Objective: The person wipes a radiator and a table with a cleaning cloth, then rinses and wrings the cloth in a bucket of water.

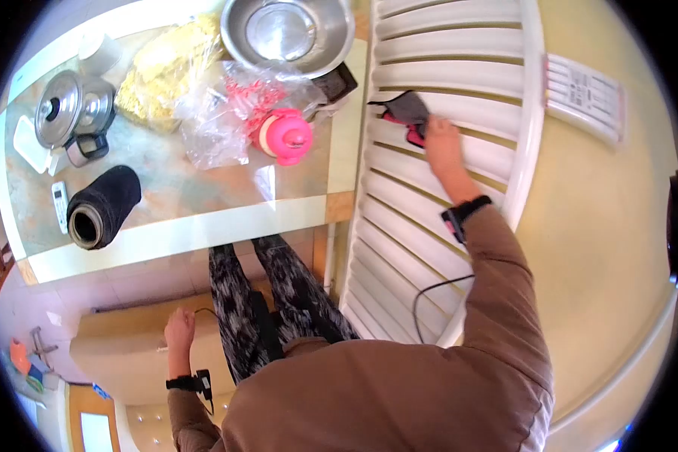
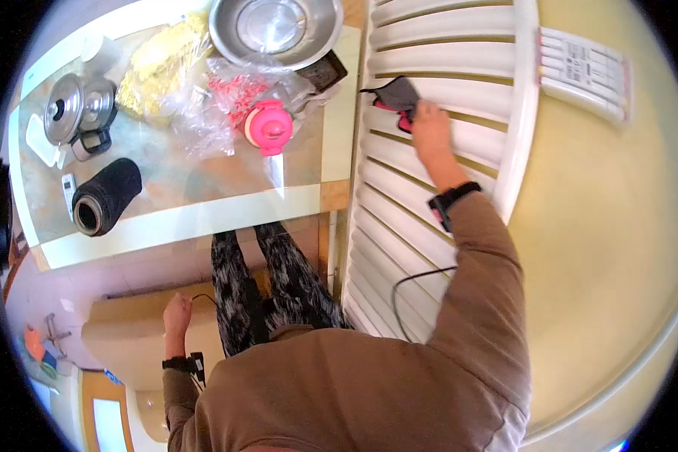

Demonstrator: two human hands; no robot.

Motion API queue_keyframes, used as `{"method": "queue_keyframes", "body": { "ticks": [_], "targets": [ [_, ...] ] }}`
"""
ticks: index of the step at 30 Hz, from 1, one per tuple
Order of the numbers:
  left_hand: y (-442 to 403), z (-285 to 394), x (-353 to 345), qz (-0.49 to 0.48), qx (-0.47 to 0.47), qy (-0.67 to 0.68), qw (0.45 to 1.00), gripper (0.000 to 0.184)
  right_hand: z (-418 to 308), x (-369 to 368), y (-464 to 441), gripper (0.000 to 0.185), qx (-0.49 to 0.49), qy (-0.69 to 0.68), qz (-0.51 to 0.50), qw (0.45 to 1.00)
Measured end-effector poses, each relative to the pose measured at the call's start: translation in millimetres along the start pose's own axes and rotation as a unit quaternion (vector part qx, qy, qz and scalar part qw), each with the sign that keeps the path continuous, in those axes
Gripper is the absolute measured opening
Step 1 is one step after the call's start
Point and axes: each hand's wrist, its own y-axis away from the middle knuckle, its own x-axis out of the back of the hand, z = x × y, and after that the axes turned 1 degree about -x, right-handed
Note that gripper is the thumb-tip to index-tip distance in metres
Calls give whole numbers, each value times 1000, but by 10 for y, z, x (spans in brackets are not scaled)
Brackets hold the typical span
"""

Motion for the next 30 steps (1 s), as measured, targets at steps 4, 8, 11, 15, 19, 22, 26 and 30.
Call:
{"method": "queue_keyframes", "body": {
  "ticks": [4, 8, 11, 15, 19, 22, 26, 30],
  "targets": [
    [109, -77, 94, 14, 17, 9, 1000, 26, -150, -182, 30, 16, 72, 29, 6, 997],
    [182, -101, 286, 32, 1, 8, 999, 26, 147, 198, 253, 10, 43, -34, 48, 997],
    [153, 188, 686, 17, -29, -23, 999, 29, 447, 638, 540, 12, 62, -33, 86, 994],
    [156, 486, 1149, 72, -69, -13, 995, 29, 606, 993, 1007, 11, -17, -127, 88, 988],
    [288, 575, 1344, 136, -91, 26, 986, 29, 690, 1272, 1285, 11, 172, -27, -19, 985],
    [598, 651, 1506, 158, -99, 22, 982, 30, 603, 1023, 1634, 10, 181, -48, -52, 981],
    [1022, 711, 1425, 176, -115, 92, 973, 33, 402, 771, 1825, 23, 190, -301, -215, 909],
    [1557, 1133, 1376, 112, -155, 311, 931, 43, -162, 1557, 1753, 40, 23, -701, -403, 588]
  ]
}}
